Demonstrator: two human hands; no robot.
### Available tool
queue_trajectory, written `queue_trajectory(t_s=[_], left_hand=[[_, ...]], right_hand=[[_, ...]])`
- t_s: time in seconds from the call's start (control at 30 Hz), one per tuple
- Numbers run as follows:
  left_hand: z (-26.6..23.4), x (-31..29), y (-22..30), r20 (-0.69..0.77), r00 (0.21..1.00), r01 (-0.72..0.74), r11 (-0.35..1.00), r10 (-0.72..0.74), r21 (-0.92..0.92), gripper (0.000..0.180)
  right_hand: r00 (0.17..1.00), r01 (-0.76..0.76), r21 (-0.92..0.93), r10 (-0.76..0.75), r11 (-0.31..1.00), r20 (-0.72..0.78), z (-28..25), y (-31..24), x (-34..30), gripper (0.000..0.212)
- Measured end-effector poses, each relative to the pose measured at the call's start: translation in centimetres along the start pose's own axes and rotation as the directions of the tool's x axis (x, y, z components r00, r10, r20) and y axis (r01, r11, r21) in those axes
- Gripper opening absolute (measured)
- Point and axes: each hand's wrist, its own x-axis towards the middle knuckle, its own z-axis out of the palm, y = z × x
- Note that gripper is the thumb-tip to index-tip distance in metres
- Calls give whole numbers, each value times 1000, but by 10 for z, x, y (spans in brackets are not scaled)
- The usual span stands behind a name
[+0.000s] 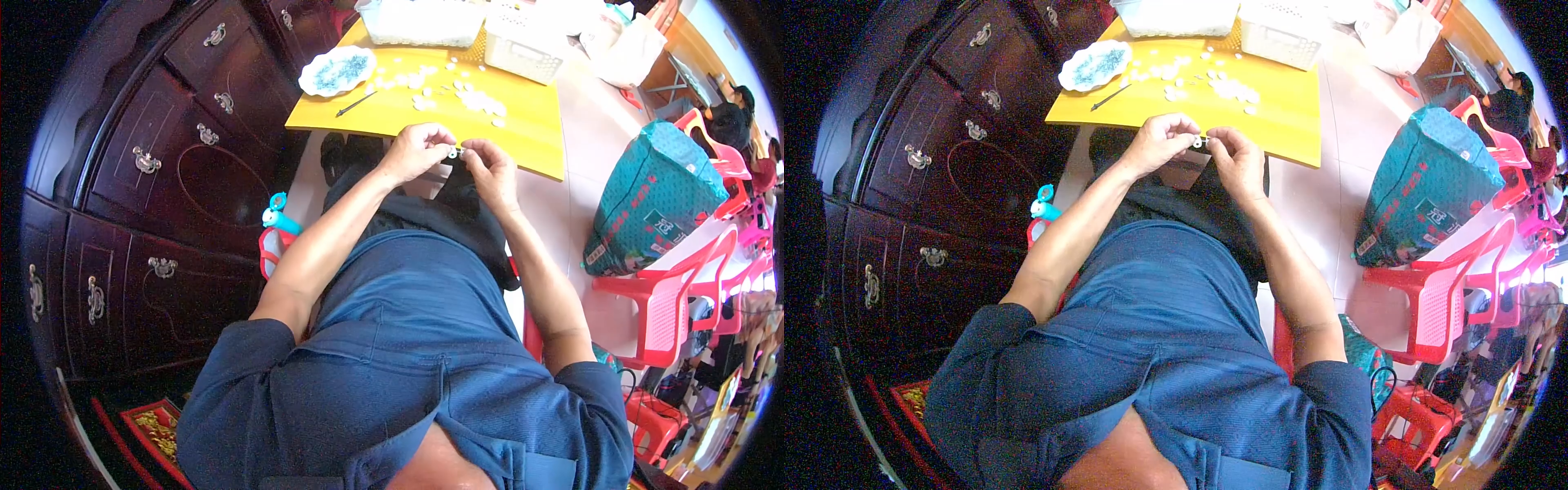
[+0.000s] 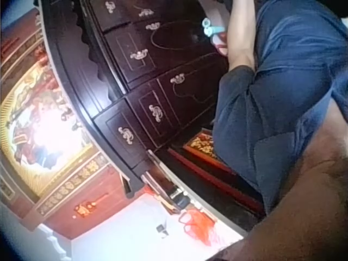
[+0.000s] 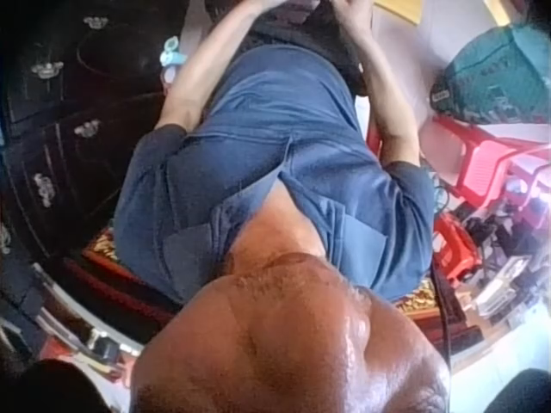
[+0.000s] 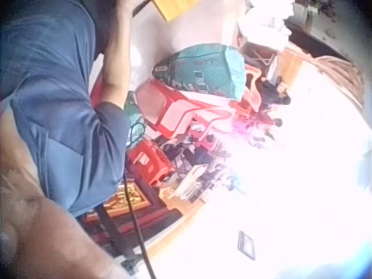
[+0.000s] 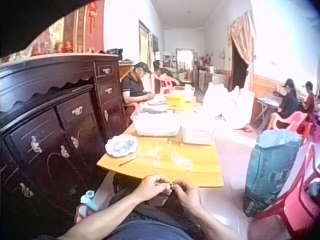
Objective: Manually assembling small white plastic components at a table.
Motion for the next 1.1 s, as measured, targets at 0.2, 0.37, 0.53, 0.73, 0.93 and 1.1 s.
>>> queue_trajectory(t_s=[0.2,0.37,0.53,0.73,0.93,1.1], left_hand=[[1,3,-8,46,998,-41,998,38,51,12],[0,6,-7,72,997,-23,999,25,-32,15],[-3,9,0,91,995,-29,999,27,22,16],[-1,6,11,50,997,-74,974,65,213,24],[19,-12,26,20,928,-300,715,372,631,35],[21,-14,27,34,913,-303,618,407,725,30]], right_hand=[[999,1,-26,0,1000,52,0,-6,-2,14],[996,-22,127,12,992,84,1,3,0,12],[957,-196,193,144,961,254,-5,-2,1,17],[932,-323,314,243,893,269,-1,-5,1,16],[897,-442,612,333,656,291,7,-6,-2,11],[866,-492,670,388,556,314,11,-3,-6,15]])
